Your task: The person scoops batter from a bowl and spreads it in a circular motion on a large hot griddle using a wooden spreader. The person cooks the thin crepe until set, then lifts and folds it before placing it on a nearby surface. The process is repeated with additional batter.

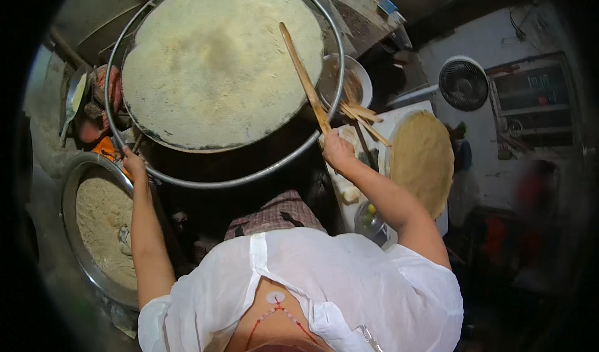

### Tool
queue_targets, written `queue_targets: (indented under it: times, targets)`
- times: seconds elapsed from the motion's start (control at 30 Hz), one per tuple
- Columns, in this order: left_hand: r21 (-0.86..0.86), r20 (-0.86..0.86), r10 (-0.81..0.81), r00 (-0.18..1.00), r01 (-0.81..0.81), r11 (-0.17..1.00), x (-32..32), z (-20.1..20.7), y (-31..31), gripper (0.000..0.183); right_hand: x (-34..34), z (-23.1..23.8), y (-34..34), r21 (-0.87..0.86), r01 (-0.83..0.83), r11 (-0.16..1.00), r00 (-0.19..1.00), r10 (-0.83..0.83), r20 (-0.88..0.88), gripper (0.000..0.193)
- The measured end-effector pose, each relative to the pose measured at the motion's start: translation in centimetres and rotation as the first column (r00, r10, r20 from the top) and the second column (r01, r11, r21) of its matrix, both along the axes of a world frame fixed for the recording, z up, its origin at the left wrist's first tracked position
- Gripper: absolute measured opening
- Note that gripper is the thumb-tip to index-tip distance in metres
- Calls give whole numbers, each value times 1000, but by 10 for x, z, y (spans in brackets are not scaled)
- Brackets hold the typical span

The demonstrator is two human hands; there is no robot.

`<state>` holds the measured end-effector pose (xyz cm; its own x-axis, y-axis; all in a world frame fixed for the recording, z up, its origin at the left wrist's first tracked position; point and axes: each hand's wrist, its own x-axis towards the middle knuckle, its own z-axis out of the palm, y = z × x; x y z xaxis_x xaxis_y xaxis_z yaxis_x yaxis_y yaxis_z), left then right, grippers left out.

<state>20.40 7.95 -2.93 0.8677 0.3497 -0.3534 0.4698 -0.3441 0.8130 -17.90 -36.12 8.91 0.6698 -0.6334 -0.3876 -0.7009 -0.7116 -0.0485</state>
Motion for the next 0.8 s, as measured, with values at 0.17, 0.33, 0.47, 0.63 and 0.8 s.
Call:
queue_targets:
  times: [0.17, 0.33, 0.47, 0.63, 0.8]
  targets:
    - [-32, -8, -24, 1000, 24, 999, -12, 13, -19, 70, -80, -5, 48, 41, 154, 987, 986, -156, 57, 26]
    - [-288, -51, 162, 985, -170, 942, -93, 8, -46, 65, -169, -55, 84, 164, 353, 921, 923, -372, 102, 28]
    - [-417, -86, -10, 996, -27, 909, -198, 37, -87, 56, -214, -73, 62, 83, 447, 891, 850, -452, 271, 34]
    - [-379, -95, -520, 849, 452, 808, -290, 25, -72, 48, -151, -5, -58, 214, 374, 902, 847, -426, 318, 35]
    - [-2, -256, -559, 788, 578, 816, -300, -62, -4, 38, -73, 31, -148, 736, 342, 584, 732, -657, 181, 31]
